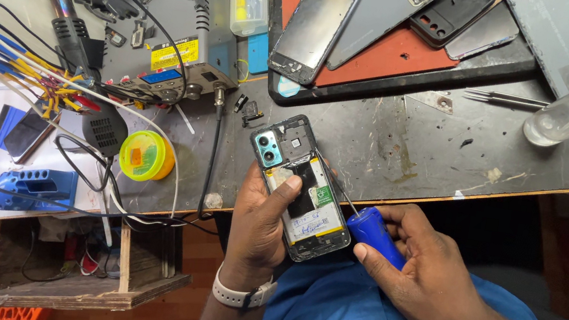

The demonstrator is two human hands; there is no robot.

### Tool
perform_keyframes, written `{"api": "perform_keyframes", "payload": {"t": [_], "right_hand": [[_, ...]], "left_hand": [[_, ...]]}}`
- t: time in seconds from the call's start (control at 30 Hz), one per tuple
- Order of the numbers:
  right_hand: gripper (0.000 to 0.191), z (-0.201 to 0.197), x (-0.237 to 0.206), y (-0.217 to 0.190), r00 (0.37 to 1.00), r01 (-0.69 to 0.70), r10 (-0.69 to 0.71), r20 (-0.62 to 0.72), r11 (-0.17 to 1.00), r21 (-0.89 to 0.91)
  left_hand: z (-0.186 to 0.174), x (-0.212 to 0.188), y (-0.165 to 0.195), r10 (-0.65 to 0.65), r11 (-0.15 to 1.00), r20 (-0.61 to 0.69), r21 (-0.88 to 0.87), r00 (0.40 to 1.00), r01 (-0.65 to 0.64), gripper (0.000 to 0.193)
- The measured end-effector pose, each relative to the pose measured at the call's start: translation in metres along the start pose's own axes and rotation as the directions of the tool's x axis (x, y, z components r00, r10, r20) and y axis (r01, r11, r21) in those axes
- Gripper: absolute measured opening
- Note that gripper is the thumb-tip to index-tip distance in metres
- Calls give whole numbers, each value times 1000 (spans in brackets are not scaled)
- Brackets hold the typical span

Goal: The person uses a blue electric screwdriver to remove screws from the back of a disassembled smartphone. They hold the phone with one hand while operating the tool with the other, working on the internal components.

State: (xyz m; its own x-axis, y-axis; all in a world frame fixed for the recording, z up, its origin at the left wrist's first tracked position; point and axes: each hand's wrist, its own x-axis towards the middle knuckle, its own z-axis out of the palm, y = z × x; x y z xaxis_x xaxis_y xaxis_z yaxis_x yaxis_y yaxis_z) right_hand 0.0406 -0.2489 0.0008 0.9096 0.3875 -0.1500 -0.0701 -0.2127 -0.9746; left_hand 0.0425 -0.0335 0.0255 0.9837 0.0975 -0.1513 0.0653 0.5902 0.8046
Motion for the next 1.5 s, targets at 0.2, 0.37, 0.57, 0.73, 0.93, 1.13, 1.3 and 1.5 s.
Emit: {"api": "perform_keyframes", "payload": {"t": [0.2, 0.37, 0.57, 0.73, 0.93, 1.13, 1.3, 1.5], "right_hand": [[51, 2, 0, 2, 996, -93, 93, 7, 995, 24], [50, 2, 1, -7, 1000, -4, 3, 18, 1000, 19], [55, 2, 0, -14, 973, -230, 231, 24, 973, -31], [58, 2, 0, -7, 973, -228, 224, 65, 970, 80], [71, -30, -6, 1, 977, 96, -164, 135, 908, 409], [49, -71, 6, -9, 949, 44, -240, 202, 739, 672], [55, -88, 21, -36, 919, -251, -271, 288, 163, 954], [56, -93, 27, -38, 896, -361, -268, 355, 28, 932]], "left_hand": [[-1, 0, 0, 3, 1000, 9, -13, 1000, -3, 36], [-2, 0, 1, 15, 1000, 26, 25, 1000, -15, 36], [-3, -1, 0, 20, 999, 12, 29, 1000, -21, 37], [-1, -1, 0, 26, 1000, 17, -7, 1000, -26, 37], [-2, 3, -1, -9, 999, -55, -49, 998, 6, 36], [-6, 4, 2, -10, 997, -5, -81, 1000, 9, 36], [-8, -1, 4, 25, 995, 27, -96, 999, -22, 38], [-11, 0, 7, 8, 996, 3, -92, 1000, -7, 40]]}}
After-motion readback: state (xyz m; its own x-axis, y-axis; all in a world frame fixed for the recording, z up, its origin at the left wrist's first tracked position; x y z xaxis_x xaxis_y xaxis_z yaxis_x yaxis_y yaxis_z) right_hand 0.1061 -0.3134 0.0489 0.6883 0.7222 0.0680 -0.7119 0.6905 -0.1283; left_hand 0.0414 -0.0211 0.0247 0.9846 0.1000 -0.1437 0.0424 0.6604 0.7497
